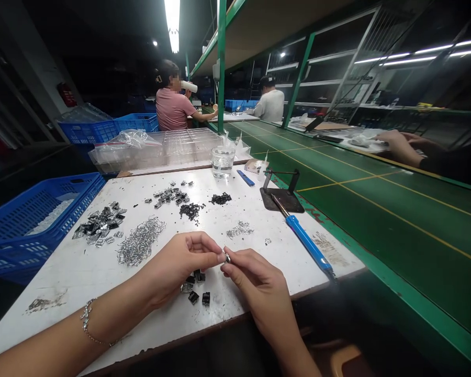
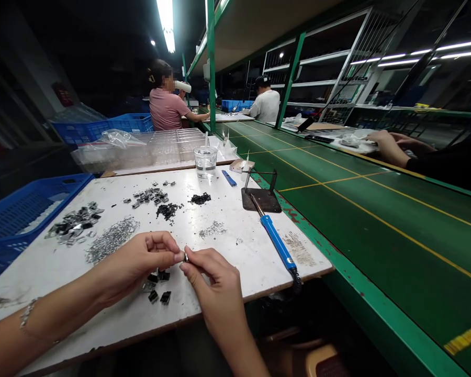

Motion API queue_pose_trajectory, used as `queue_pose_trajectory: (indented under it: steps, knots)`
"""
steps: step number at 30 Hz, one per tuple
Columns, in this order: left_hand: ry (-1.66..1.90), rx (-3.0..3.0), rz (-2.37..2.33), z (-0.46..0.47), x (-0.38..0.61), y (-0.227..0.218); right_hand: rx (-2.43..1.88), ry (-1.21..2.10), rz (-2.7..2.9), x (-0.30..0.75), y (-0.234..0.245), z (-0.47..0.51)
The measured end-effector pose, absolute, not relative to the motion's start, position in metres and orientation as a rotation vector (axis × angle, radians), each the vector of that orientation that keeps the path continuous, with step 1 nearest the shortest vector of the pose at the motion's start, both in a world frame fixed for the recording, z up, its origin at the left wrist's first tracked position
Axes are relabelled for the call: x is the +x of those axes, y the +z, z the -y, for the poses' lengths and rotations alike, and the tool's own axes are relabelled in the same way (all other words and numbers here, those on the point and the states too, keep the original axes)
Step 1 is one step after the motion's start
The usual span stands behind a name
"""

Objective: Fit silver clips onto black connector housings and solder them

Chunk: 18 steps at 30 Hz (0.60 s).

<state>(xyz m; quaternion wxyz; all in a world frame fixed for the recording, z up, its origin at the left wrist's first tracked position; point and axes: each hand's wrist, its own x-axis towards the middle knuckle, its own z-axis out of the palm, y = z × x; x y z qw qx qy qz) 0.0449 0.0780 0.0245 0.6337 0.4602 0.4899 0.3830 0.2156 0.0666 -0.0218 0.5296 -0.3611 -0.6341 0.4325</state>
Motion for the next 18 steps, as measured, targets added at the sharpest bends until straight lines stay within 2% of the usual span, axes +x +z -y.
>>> queue_pose_trajectory:
  steps: [4,7,12,15,18]
  knots:
    - [0.883,1.039,-1.095,-0.075,0.047,0.023,-0.849,1.027,1.551,0.218,-0.02,-0.065]
    - [0.896,1.153,-1.081,-0.071,0.049,0.024,-0.856,1.149,1.491,0.218,-0.017,-0.065]
    - [1.107,1.902,-1.132,-0.067,0.051,0.023,-0.863,1.454,1.183,0.216,-0.017,-0.069]
    - [1.227,2.338,-0.945,-0.068,0.05,0.018,-0.842,1.496,1.101,0.216,-0.019,-0.071]
    - [1.252,2.521,-0.895,-0.068,0.05,0.012,-0.844,1.488,1.105,0.216,-0.02,-0.072]
